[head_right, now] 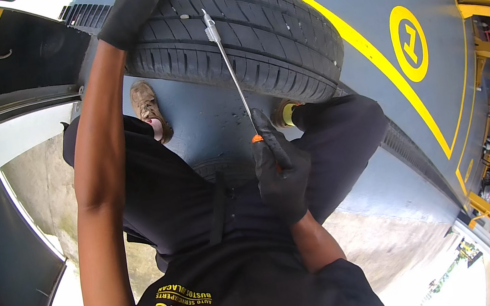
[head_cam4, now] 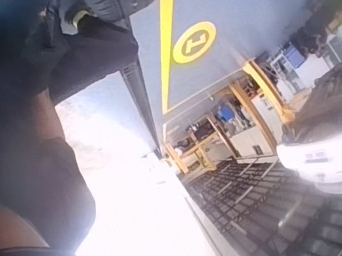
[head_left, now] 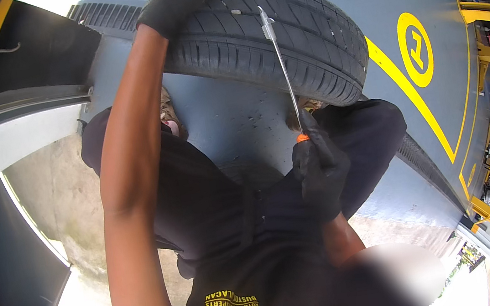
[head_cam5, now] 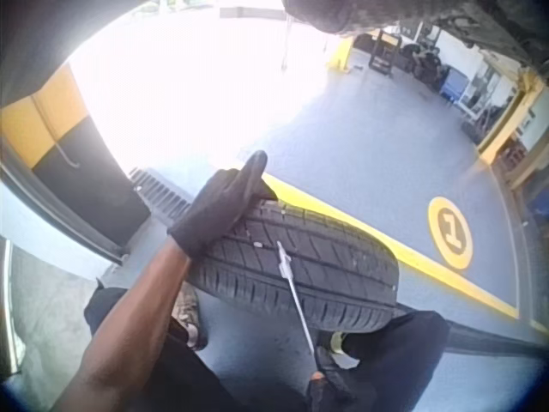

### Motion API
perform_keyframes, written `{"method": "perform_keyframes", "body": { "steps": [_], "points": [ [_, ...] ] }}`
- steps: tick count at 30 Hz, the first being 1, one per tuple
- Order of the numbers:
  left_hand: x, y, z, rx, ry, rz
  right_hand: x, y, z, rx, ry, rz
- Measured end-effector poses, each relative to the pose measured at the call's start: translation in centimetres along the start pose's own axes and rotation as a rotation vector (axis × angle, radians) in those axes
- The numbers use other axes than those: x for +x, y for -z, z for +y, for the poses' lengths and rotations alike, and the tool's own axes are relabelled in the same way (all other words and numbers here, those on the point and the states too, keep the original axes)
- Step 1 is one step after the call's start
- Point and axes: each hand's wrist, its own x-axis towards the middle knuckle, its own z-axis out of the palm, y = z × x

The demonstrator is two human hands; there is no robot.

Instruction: The person sits on the floor and uses a screwdriver to pry and remove nails from the tread of a car tire. The person repeatedly inserts the tool into the nail holes and pulls out the nails one by one.

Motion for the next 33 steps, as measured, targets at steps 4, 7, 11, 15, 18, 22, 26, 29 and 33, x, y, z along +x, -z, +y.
{"method": "perform_keyframes", "body": {
  "steps": [4,7,11,15,18,22,26,29,33],
  "points": [
    [1.3,1.0,0.9,-0.44,0.391,-0.149,2.6,-0.6,-0.6,0.651,-0.248,-0.073],
    [0.0,-0.2,1.9,-0.07,0.118,-0.057,5.6,-1.2,-3.0,0.642,-0.293,-0.139],
    [0.1,-0.9,1.5,-0.07,-0.047,0.041,3.5,-0.1,-1.4,0.493,-0.159,-0.091],
    [0.3,-0.8,0.5,-0.283,0.072,0.001,1.8,2.3,-2.9,0.356,-0.198,-0.027],
    [2.6,1.1,3.1,-0.536,0.501,-0.135,0.8,3.7,-2.9,0.389,-0.249,-0.019],
    [1.9,0.8,2.4,-0.57,0.27,-0.09,-0.1,4.3,-3.3,0.353,-0.307,-0.005],
    [2.0,0.7,2.8,-0.628,0.347,-0.084,-0.9,4.8,-3.5,0.35,-0.332,-0.015],
    [2.1,0.5,2.7,-0.594,0.339,-0.098,-1.7,5.0,-3.6,0.281,-0.346,0.021],
    [1.4,-0.1,1.9,-0.373,0.128,-0.084,-1.8,4.8,-3.8,0.038,-0.214,0.031]
  ]
}}
